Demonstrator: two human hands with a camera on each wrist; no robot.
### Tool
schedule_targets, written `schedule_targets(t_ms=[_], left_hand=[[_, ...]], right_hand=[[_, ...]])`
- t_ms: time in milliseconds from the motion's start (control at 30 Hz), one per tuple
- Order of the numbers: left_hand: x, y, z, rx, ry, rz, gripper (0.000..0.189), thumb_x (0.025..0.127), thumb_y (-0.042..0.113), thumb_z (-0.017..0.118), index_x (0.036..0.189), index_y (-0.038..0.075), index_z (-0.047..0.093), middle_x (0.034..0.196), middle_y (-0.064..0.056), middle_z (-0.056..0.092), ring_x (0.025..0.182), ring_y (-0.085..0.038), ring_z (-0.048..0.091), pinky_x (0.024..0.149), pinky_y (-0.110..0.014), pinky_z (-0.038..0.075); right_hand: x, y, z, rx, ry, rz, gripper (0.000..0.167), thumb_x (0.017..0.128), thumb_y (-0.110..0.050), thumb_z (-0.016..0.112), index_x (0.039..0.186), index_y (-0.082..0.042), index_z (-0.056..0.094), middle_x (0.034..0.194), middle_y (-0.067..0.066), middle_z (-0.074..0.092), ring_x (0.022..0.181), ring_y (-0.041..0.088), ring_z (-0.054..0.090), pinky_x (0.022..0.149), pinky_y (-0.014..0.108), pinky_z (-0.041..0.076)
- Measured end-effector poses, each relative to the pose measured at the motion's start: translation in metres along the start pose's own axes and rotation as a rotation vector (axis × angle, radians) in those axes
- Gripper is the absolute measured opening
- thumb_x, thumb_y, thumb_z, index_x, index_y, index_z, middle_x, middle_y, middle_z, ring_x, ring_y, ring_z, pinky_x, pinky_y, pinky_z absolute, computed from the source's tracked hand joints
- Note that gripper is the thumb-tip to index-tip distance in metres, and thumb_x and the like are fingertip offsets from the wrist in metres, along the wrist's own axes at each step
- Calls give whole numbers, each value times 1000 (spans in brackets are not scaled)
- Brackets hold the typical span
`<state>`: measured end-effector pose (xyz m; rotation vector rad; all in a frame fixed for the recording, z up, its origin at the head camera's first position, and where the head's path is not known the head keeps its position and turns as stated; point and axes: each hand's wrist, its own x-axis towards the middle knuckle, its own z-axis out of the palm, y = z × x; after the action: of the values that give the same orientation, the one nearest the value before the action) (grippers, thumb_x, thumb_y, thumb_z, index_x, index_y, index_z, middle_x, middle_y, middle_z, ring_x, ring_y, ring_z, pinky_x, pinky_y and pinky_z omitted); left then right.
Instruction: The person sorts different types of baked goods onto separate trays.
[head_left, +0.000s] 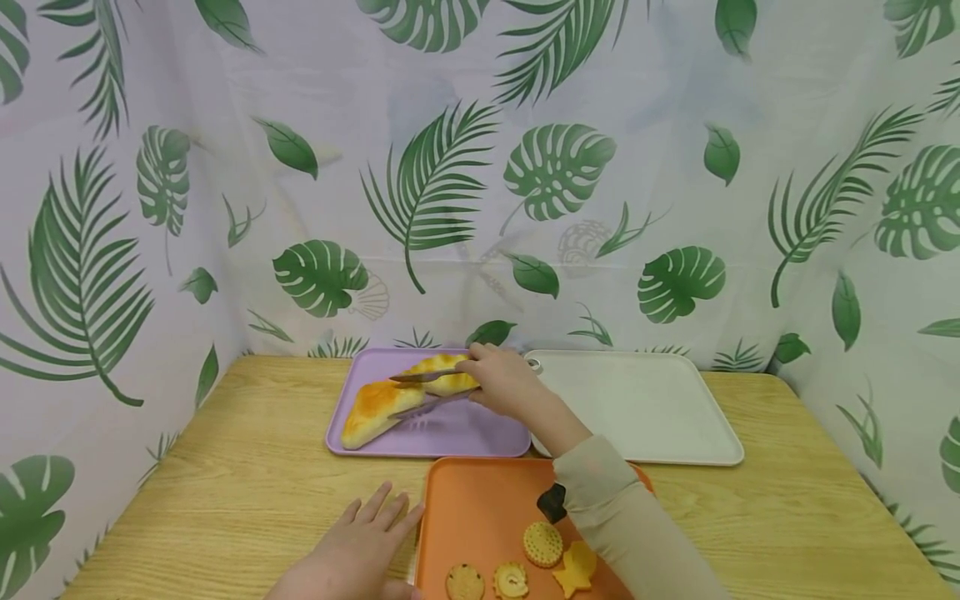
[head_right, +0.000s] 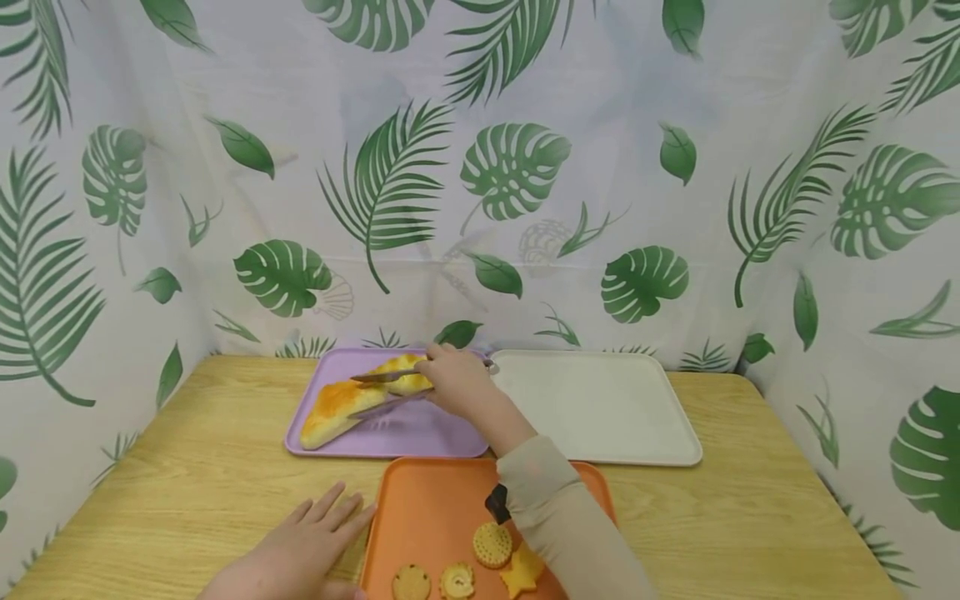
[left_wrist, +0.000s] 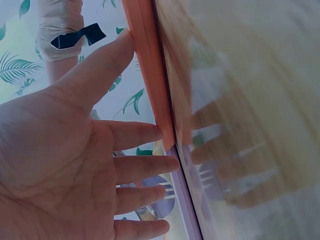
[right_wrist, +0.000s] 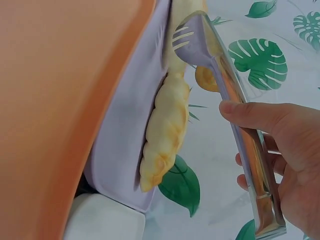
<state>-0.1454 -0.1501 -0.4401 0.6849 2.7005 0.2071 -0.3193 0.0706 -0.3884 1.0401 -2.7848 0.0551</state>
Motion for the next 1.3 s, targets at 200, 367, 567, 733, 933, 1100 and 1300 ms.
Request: schedule_targets(t_ms=[200, 367, 567, 733, 933, 1100, 1300], left_hand=[[0, 0, -1, 1, -5, -8, 95, 77, 66, 65, 151, 15, 36, 156, -14, 36, 148, -39, 22, 112, -64, 27], [0, 1, -2, -10, -11, -11, 95, 77, 65, 65, 152, 14, 36, 156, -14, 36, 149, -39, 21, 112, -64, 27], [-1, 1, -1, -16, -3, -4, 95, 77, 66, 65, 151, 13, 36, 156, -15, 35, 148, -41, 21, 112, -64, 27], [-2, 1, -1, -22, 1, -3, 95, 77, 65, 65, 151, 13, 36, 156, -16, 35, 149, -41, 20, 112, -64, 26], [-2, 2, 0, -37, 5, 0, 94, 78, 63, 67, 151, 13, 36, 156, -16, 36, 148, -41, 21, 112, -65, 27], [-1, 1, -1, -33, -1, -7, 94, 77, 63, 67, 151, 13, 36, 156, -15, 36, 148, -41, 20, 112, -65, 26], [-1, 1, 0, -35, -2, -14, 95, 77, 64, 67, 151, 14, 36, 156, -15, 35, 149, -40, 20, 113, -64, 25]], right_hand=[[-12, 1, -9, -24, 34, 5, 50, 83, -27, 78, 129, -14, 63, 109, 6, 58, 92, 21, 56, 77, 35, 50], [-26, 6, -22, -26, 102, 0, 51, 82, -27, 79, 129, -13, 63, 105, 6, 58, 77, 18, 56, 68, 30, 50], [-50, 18, -37, 28, 208, -23, 49, 78, -21, 82, 124, -13, 66, 99, 4, 58, 73, 15, 55, 64, 27, 49], [-73, 32, -49, 41, 250, -38, 52, 77, -22, 83, 125, -13, 65, 99, 4, 58, 74, 15, 53, 65, 28, 49], [-116, 52, -61, 63, 283, -8, 55, 74, -18, 85, 124, -10, 66, 100, 5, 59, 79, 16, 56, 69, 33, 51], [-148, 62, -65, 55, 301, 20, 56, 72, -18, 86, 123, -9, 66, 99, 5, 59, 81, 15, 55, 68, 33, 51], [-188, 69, -57, 87, 336, 63, 56, 69, -17, 86, 122, -9, 67, 99, 2, 59, 81, 12, 54, 64, 27, 49]])
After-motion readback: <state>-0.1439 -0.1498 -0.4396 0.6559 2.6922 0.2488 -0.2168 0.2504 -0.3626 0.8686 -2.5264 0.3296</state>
